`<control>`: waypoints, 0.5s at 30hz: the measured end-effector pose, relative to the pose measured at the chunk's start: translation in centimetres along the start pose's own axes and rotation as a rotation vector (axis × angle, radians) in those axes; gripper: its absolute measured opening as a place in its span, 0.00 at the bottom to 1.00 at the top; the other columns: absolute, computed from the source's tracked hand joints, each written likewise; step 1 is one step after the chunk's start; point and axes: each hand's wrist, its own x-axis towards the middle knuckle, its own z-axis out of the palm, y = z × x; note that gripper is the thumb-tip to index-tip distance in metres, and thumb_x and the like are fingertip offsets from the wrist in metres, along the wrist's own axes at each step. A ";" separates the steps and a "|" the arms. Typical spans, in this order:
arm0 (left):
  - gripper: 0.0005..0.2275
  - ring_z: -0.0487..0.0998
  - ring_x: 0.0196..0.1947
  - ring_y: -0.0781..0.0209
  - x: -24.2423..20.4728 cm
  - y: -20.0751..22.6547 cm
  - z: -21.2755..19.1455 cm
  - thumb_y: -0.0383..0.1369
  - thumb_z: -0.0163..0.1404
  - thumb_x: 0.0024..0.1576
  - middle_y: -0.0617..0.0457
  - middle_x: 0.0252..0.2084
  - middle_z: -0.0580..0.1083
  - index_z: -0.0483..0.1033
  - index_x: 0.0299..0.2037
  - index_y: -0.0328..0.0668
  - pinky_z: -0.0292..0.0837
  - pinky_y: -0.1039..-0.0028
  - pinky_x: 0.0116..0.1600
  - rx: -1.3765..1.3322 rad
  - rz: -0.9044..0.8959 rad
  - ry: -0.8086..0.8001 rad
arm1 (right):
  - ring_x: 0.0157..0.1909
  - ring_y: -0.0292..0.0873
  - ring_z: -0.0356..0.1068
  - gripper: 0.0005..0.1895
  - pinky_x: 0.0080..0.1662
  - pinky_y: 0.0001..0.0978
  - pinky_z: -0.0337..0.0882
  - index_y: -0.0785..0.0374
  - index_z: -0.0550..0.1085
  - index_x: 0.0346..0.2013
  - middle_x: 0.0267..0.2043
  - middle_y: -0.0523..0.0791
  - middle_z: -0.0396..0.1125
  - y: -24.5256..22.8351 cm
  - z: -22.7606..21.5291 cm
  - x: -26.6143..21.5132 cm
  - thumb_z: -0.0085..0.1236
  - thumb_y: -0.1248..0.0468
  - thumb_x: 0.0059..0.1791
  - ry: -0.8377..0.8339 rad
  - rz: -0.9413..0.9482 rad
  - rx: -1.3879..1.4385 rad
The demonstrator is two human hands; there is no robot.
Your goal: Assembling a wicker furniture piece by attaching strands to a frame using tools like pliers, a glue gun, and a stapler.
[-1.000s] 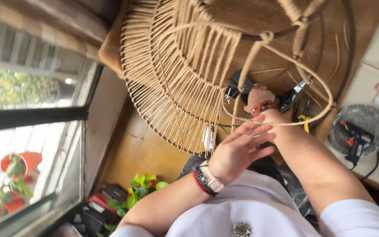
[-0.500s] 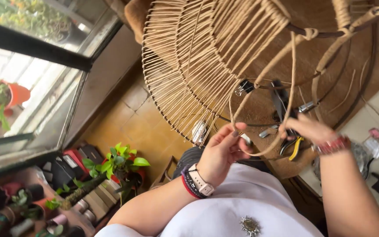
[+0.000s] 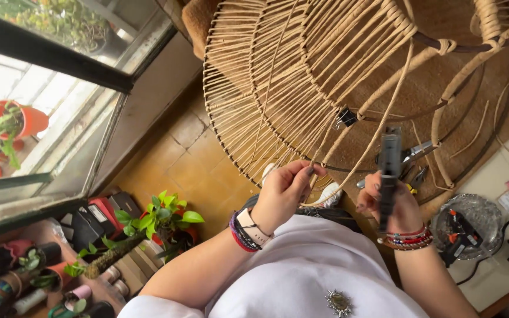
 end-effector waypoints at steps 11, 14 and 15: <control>0.10 0.64 0.20 0.70 2.1 2.3 -4.9 0.33 0.46 0.68 0.58 0.16 0.64 0.79 0.44 0.36 0.64 0.84 0.31 0.109 -0.046 -0.093 | 0.47 0.62 0.75 0.22 0.38 0.61 0.79 0.79 0.71 0.51 0.44 0.64 0.72 1.2 7.7 2.5 0.61 0.73 0.44 -0.020 -0.213 -0.502; 0.10 0.65 0.20 0.69 2.7 3.0 -6.0 0.34 0.46 0.67 0.59 0.16 0.65 0.80 0.43 0.41 0.66 0.82 0.33 0.249 -0.031 -0.128 | 0.39 0.53 0.75 0.20 0.34 0.49 0.75 0.72 0.76 0.42 0.33 0.56 0.73 0.3 10.3 3.2 0.70 0.65 0.40 0.161 -0.218 -1.166; 0.10 0.65 0.20 0.69 2.9 3.0 -6.4 0.35 0.46 0.67 0.59 0.16 0.66 0.81 0.43 0.44 0.66 0.81 0.33 0.308 -0.022 -0.145 | 0.34 0.56 0.74 0.21 0.32 0.50 0.72 0.70 0.76 0.38 0.28 0.57 0.72 -0.2 12.2 3.7 0.73 0.61 0.38 0.243 -0.163 -1.323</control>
